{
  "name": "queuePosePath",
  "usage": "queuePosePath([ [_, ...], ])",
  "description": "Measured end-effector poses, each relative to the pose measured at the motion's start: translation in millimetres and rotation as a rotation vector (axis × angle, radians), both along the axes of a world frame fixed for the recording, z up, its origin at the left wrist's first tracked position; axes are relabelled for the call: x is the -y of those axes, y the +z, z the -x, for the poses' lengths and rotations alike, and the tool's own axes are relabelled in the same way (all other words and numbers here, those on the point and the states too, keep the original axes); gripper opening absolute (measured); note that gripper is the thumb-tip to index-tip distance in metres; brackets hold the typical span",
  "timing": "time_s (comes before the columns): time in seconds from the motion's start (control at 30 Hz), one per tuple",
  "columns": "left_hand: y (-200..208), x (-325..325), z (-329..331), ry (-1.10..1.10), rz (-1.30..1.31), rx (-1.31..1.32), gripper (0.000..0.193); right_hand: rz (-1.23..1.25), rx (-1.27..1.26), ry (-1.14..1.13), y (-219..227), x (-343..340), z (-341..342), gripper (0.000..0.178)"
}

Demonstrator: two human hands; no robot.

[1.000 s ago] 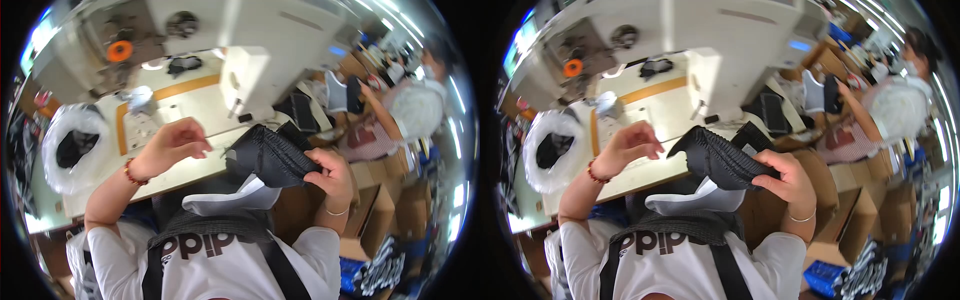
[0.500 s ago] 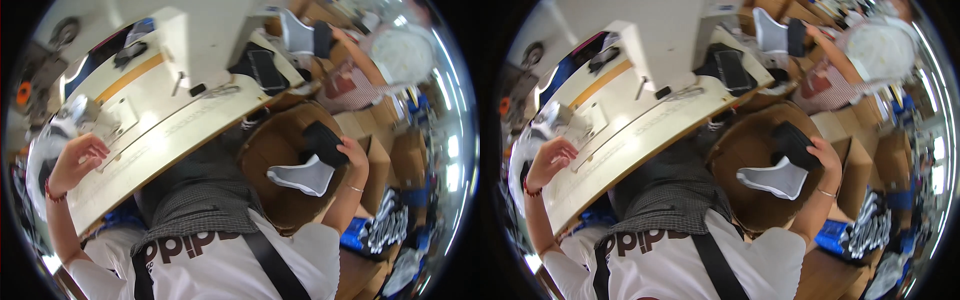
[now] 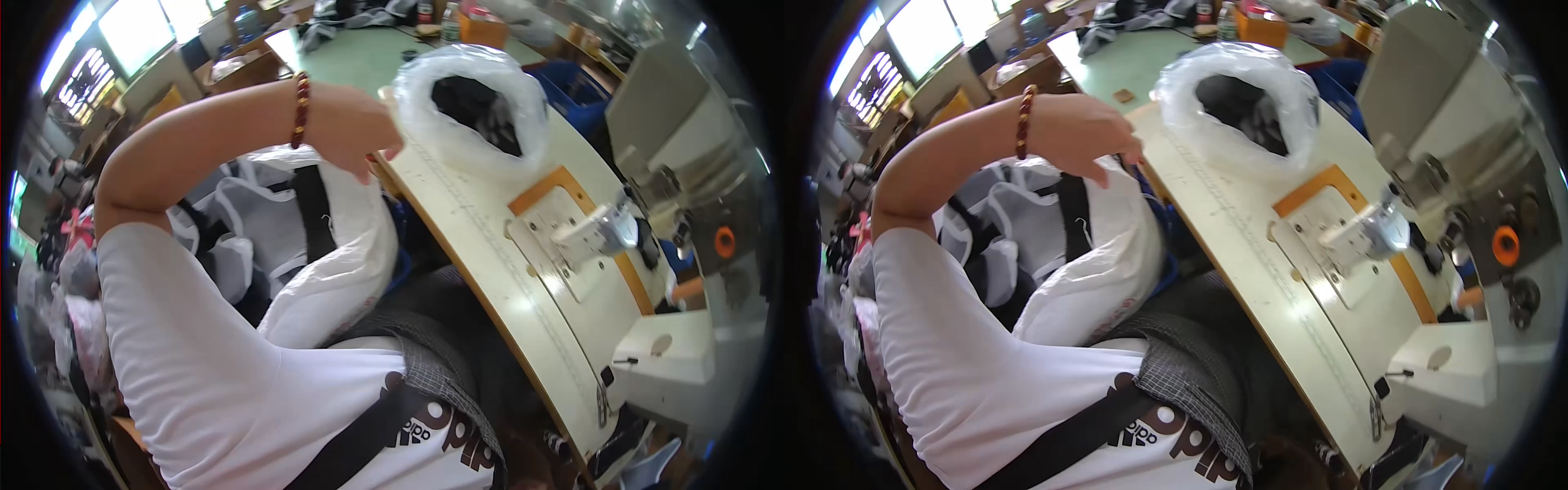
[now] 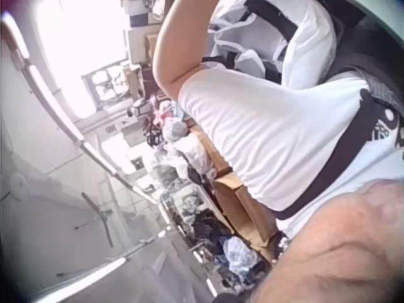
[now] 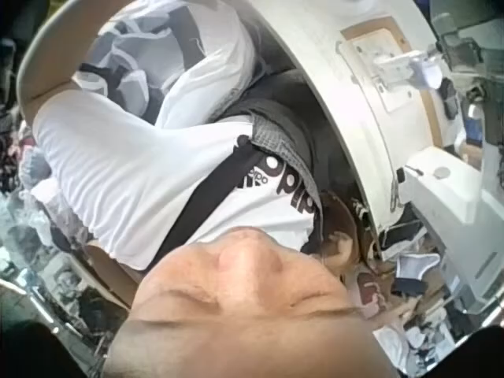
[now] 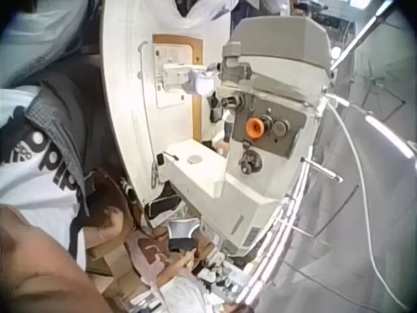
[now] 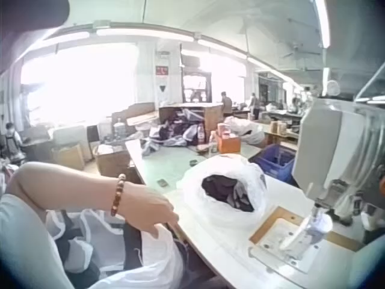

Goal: Stitching various fabric and synthetic components of a shoe upper using an industrial sewing machine.

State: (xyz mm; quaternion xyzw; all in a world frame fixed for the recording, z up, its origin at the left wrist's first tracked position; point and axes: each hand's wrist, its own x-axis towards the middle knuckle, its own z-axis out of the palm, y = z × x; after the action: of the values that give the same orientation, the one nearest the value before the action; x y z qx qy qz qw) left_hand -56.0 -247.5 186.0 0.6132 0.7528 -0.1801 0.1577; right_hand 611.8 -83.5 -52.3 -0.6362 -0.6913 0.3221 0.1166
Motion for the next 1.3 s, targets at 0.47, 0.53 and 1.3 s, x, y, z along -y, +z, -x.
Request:
queuePosePath([
  [0.47, -168, 211, 48, 0.337, -0.353, -0.142, 0.082, -0.014, -0.196, 1.259, 29, -31, 255, 0.043],
  [0.53, -180, 208, 59, 0.307, -0.417, -0.127, 0.075, -0.028, -0.17, 1.335, 26, -30, 268, 0.043],
  [1.3, 36, 13, 0, -0.169, -0.497, 0.522, 0.042, -0.096, -0.868, 1.149, 43, -12, 329, 0.078],
])
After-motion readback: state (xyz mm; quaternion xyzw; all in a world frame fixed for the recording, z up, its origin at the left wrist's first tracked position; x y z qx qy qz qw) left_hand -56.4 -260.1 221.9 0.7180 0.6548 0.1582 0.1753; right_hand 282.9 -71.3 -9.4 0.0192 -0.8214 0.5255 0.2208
